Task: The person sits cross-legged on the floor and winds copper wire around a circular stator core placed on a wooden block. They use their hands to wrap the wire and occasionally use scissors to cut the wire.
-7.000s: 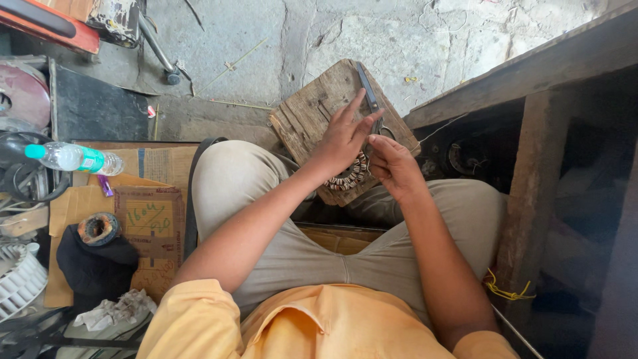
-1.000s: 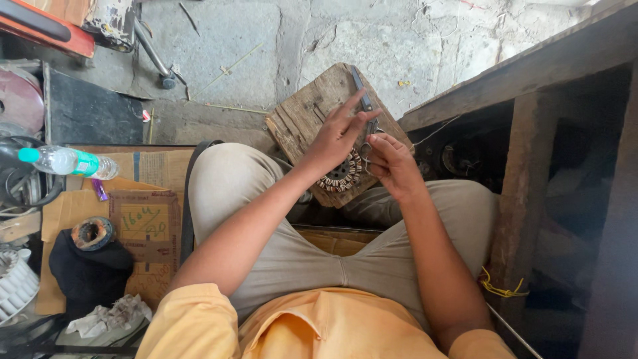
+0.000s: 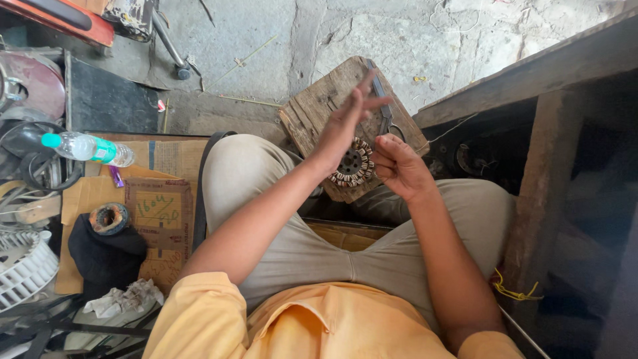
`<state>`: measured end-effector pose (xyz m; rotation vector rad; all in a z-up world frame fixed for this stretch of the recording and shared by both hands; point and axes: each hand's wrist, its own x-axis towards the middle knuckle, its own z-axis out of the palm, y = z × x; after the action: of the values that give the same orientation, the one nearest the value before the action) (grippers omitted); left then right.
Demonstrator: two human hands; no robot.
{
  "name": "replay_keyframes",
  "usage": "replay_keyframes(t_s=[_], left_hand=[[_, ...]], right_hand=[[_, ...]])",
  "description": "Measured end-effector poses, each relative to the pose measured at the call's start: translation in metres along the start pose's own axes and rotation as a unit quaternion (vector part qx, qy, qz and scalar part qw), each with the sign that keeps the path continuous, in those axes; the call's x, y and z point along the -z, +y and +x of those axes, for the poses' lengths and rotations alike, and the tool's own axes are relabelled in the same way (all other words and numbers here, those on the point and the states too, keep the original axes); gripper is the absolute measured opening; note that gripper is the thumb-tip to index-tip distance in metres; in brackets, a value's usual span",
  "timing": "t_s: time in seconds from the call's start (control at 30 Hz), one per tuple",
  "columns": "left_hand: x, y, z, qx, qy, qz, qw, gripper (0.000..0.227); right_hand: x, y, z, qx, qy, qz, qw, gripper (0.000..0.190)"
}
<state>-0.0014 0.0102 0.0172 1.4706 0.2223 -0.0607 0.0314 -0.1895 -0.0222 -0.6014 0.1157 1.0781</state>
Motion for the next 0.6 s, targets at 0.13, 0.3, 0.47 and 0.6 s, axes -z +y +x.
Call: replay_keyframes(t_s=[0.13,0.3,0.47,0.6], left_hand=[[0.016,-0.008,0.011,0.071,0.034,0.088,0.993,0.064],[0.001,-0.025,-0.001,0.079,-0.050,0.517,0.851,0.096],[-0.031,-0.039,-0.026,0.213,-0.140,0.602,0.756,0.134],[-0.037,-0.050,-0.035,0.126,-0.105,0.666,0.727,0.135]], right_hand=[[-0.006,-0.006,-0.001,0.052,0.151,-0.134,0.978,0.010],[-0.016,-0.015,-0.002,0.221,0.254,-0.416,0.844,0.010],[-0.022,-0.024,-0.012,0.283,0.307,-0.693,0.588,0.012],[-0.023,-0.023,-0.009,0.281,0.289,-0.744,0.532,0.012]])
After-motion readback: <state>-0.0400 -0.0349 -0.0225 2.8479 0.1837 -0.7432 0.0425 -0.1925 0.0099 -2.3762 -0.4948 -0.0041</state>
